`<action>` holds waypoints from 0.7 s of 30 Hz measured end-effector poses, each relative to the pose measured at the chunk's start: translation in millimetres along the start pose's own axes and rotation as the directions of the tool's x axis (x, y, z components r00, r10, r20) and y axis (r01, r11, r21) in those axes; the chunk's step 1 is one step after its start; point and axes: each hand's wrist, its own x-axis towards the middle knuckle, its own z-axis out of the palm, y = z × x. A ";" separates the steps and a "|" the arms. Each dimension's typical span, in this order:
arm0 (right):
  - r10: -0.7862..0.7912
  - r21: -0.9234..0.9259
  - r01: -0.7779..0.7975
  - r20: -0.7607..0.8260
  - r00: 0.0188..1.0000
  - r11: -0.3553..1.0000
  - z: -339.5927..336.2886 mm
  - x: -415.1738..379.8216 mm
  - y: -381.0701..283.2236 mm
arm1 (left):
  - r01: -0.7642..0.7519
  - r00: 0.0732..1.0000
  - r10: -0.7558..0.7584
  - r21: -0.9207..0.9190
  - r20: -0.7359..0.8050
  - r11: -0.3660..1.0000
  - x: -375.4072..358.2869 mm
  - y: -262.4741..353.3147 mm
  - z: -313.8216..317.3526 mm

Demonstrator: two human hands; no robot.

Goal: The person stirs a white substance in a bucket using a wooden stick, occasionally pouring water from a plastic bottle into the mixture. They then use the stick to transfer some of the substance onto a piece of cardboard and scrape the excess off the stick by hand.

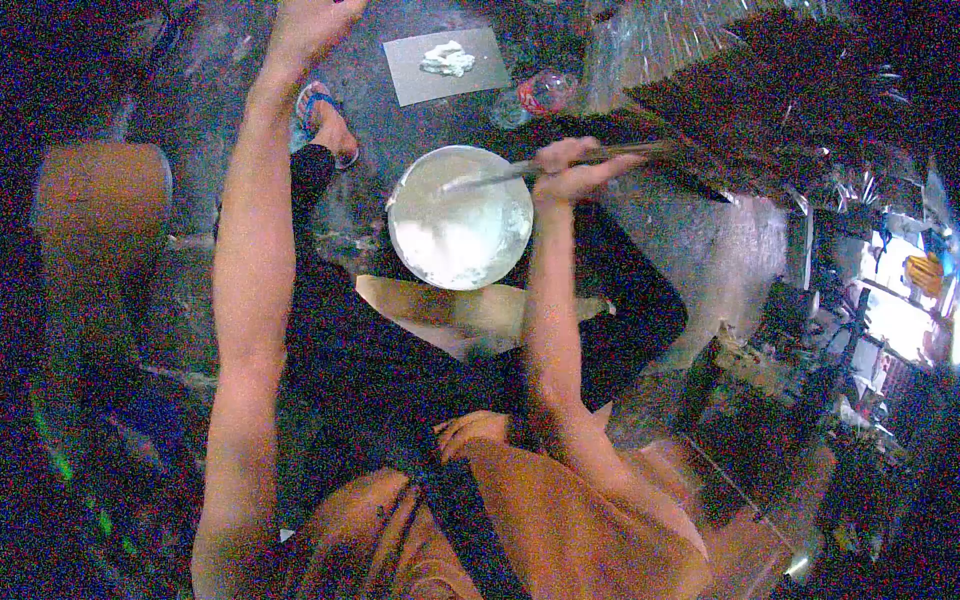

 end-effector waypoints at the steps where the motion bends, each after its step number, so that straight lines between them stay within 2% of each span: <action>1: -0.010 0.007 0.010 0.079 0.997 1.000 -21.1 4.4 34.4 | 0.001 1.000 -0.001 0.001 0.005 1.000 0.0 1.0 0.7; 3: 0.140 -0.089 -0.144 -0.049 0.989 0.985 -31.7 -16.2 66.3 | 0.002 1.000 -0.001 -0.064 0.016 0.998 -5.7 5.1 3.5; 4: 0.243 -0.092 -0.246 -0.046 0.969 0.965 -28.9 -25.3 62.7 | 0.004 1.000 -0.002 -0.091 0.018 0.996 -6.2 4.2 3.8; 7: 0.285 -0.180 -0.274 0.037 0.958 0.945 -2.6 -40.3 8.2 | -0.023 1.000 0.024 -0.009 0.008 1.000 0.7 -0.3 5.0; 8: 0.276 -0.116 -0.263 0.108 0.955 0.958 6.0 -39.8 -9.5 | -0.047 0.999 0.048 0.014 -0.009 0.999 1.0 -1.2 5.6; 11: 0.097 -0.160 -0.071 0.163 0.982 0.985 32.2 -35.7 -43.4 | -0.059 0.998 0.059 0.011 0.006 0.998 2.0 -2.1 6.9; 12: 0.098 -0.059 -0.092 0.090 0.991 0.994 37.4 -32.3 -42.5 | -0.060 0.998 0.060 0.031 0.010 0.998 1.7 -2.0 7.0; 15: -0.118 -0.015 0.125 0.232 0.966 0.992 -16.6 -11.3 41.2 | -0.061 0.998 0.061 0.023 0.023 0.998 -5.8 5.8 2.4; 17: 0.042 -0.117 -0.036 0.049 0.998 0.993 -50.1 -22.4 85.2 | 0.010 0.999 -0.010 0.014 0.040 1.000 -4.8 6.6 3.5; 18: 0.229 -0.155 -0.235 -0.053 0.972 0.960 -45.4 -31.8 77.0 | 0.047 0.998 -0.048 0.013 0.048 0.999 -2.9 4.9 3.4; 21: 0.229 -0.233 -0.212 0.051 0.972 0.949 -0.1 -48.0 16.8 | -0.026 0.999 0.025 0.064 0.026 0.998 -0.8 0.3 3.9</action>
